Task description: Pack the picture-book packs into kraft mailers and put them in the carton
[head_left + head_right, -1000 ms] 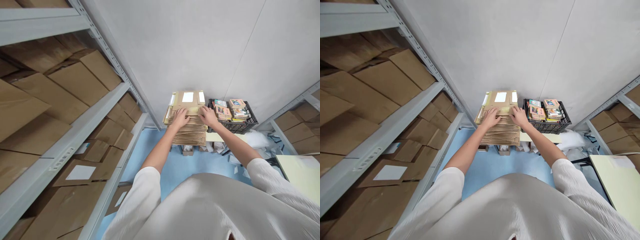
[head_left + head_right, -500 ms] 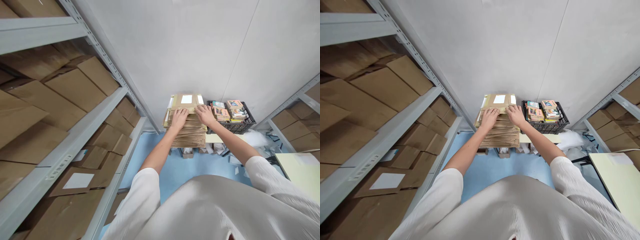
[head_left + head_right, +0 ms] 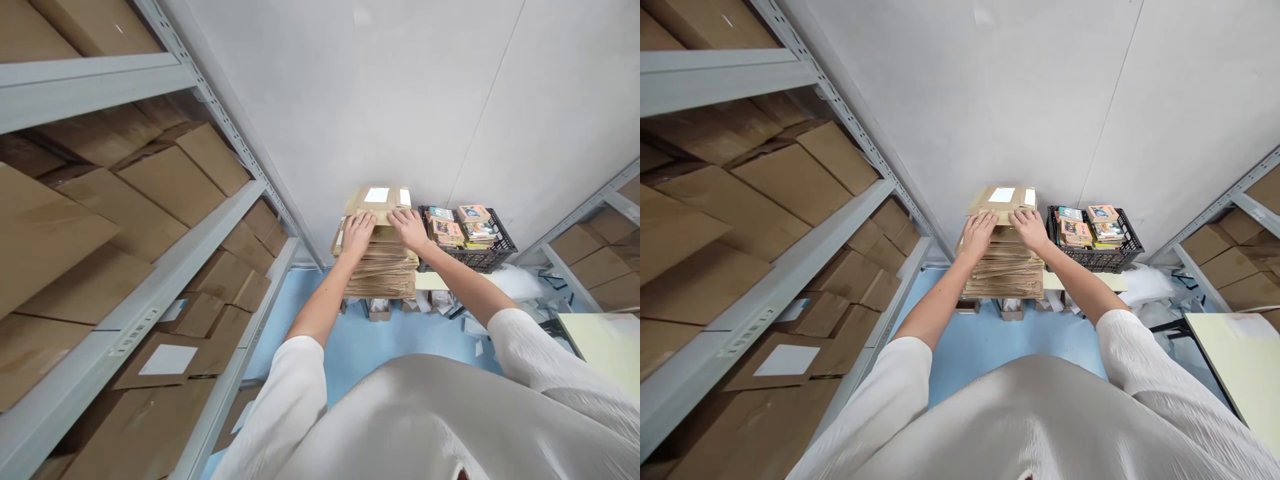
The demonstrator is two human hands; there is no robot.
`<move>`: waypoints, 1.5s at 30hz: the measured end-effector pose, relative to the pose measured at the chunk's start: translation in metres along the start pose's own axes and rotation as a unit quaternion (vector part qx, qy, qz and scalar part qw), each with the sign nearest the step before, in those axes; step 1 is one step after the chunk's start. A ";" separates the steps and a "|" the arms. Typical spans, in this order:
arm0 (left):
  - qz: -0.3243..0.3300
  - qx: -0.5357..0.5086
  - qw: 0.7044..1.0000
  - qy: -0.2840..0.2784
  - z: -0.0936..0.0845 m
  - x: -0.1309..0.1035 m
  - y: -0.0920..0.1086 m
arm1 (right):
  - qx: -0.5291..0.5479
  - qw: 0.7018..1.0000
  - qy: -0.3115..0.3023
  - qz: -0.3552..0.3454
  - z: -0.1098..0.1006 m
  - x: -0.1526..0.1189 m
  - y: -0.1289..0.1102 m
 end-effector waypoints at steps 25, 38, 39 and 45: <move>0.049 -0.047 0.998 0.014 0.005 0.006 0.045 | 0.039 0.997 0.039 0.046 -0.013 -0.026 0.032; 0.139 -0.079 0.987 -0.009 0.066 0.015 0.144 | -0.035 0.992 0.028 0.118 -0.058 -0.138 0.076; 0.154 -0.080 0.985 -0.010 0.074 0.015 0.158 | -0.051 0.990 0.021 0.126 -0.063 -0.154 0.082; 0.240 -0.086 0.967 -0.018 0.130 0.007 0.262 | -0.138 0.973 -0.026 0.181 -0.104 -0.263 0.115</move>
Point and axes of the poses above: each hand's wrist, its own x-axis towards the middle knuckle, its own z-axis out of the palm, y = z × x, the point moved 7 cm from there along x, towards the middle knuckle, and after that the axes turned 14 degrees about -z, right-handed, at the moved point
